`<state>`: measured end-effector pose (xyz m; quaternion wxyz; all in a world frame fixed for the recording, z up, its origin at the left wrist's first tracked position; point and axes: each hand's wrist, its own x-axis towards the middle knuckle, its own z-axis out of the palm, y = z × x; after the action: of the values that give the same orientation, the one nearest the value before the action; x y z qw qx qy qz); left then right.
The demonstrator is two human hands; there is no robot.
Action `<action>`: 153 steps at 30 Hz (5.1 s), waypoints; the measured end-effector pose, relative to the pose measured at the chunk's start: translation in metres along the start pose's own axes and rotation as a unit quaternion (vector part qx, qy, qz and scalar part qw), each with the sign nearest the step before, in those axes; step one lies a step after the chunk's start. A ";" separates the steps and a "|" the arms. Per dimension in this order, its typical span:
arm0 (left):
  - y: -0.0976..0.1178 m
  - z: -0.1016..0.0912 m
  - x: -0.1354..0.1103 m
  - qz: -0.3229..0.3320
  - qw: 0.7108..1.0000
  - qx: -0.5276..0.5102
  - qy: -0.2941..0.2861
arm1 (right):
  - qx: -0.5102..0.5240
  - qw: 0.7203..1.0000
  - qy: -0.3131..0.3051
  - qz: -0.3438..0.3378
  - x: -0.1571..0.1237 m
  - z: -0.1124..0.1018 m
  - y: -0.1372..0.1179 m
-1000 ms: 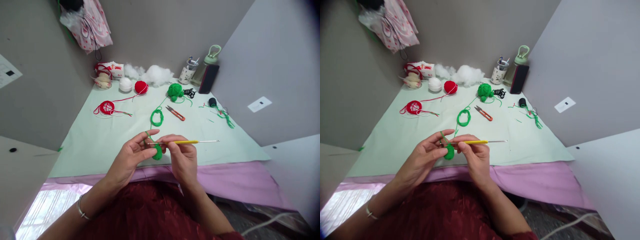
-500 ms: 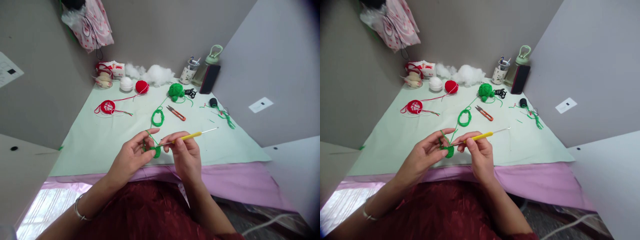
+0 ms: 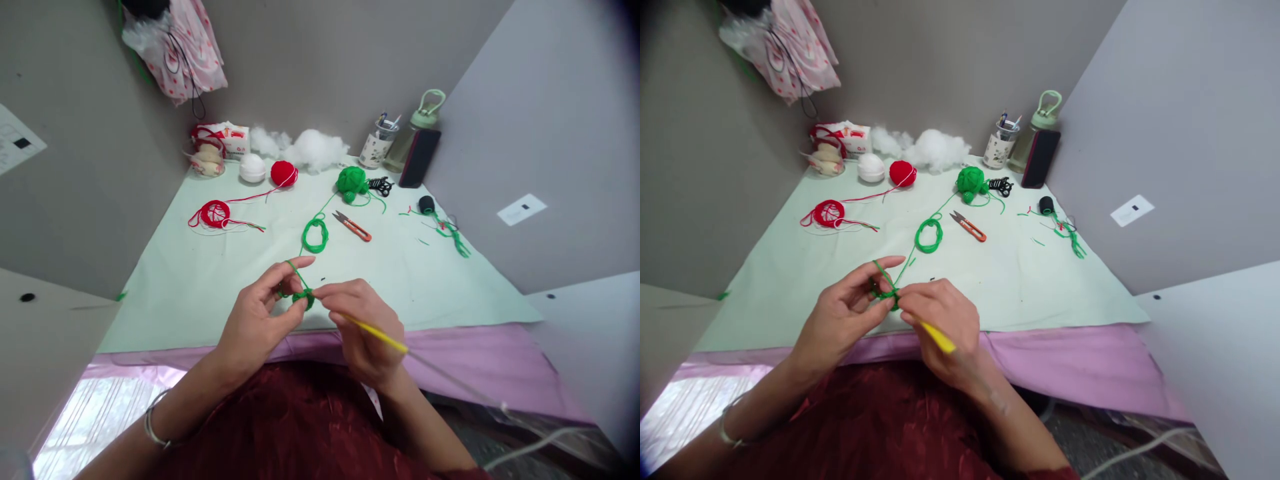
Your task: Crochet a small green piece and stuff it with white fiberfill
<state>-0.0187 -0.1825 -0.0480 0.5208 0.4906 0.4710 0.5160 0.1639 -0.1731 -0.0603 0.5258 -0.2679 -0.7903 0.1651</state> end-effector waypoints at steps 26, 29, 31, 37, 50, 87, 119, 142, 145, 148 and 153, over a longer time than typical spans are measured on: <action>-0.007 -0.004 0.001 -0.026 0.995 -0.096 -0.031 | 0.184 0.959 0.142 0.164 -0.003 0.018 0.006; -0.006 -0.004 0.001 -0.034 0.992 -0.113 -0.036 | 0.248 0.929 0.142 0.236 0.000 0.017 0.007; -0.006 -0.004 0.001 -0.036 0.992 -0.116 -0.037 | 0.271 0.917 0.136 0.258 0.002 0.016 0.008; -0.006 -0.004 0.000 -0.035 0.992 -0.112 -0.041 | 0.303 0.911 0.122 0.250 0.002 0.015 0.009; -0.003 -0.002 -0.004 -0.002 0.999 -0.033 0.019 | 0.067 0.996 0.049 0.046 -0.003 0.007 0.001; -0.011 -0.001 0.000 -0.033 0.989 -0.140 -0.037 | 0.426 0.819 0.158 0.350 0.011 0.015 0.013; -0.002 0.003 -0.005 0.014 0.999 -0.041 0.014 | 0.186 0.967 0.086 0.151 0.002 0.005 0.001; -0.001 -0.001 0.000 -0.178 0.943 -0.276 -0.061 | 0.023 0.994 0.103 0.029 -0.021 0.018 0.009; -0.001 -0.009 0.002 -0.148 0.957 -0.246 -0.048 | 0.153 0.970 0.133 0.131 -0.010 0.015 0.003; -0.003 -0.012 0.002 -0.110 0.970 -0.214 -0.042 | 0.258 0.928 0.156 0.218 -0.002 0.010 -0.001; -0.007 -0.004 -0.001 -0.050 0.988 -0.139 -0.052 | 0.282 0.919 0.147 0.233 -0.001 0.013 -0.002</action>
<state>-0.0226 -0.1834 -0.0550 0.6330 0.4151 0.3910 0.5236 0.1518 -0.1749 -0.0656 0.6367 -0.3067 -0.5398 0.4574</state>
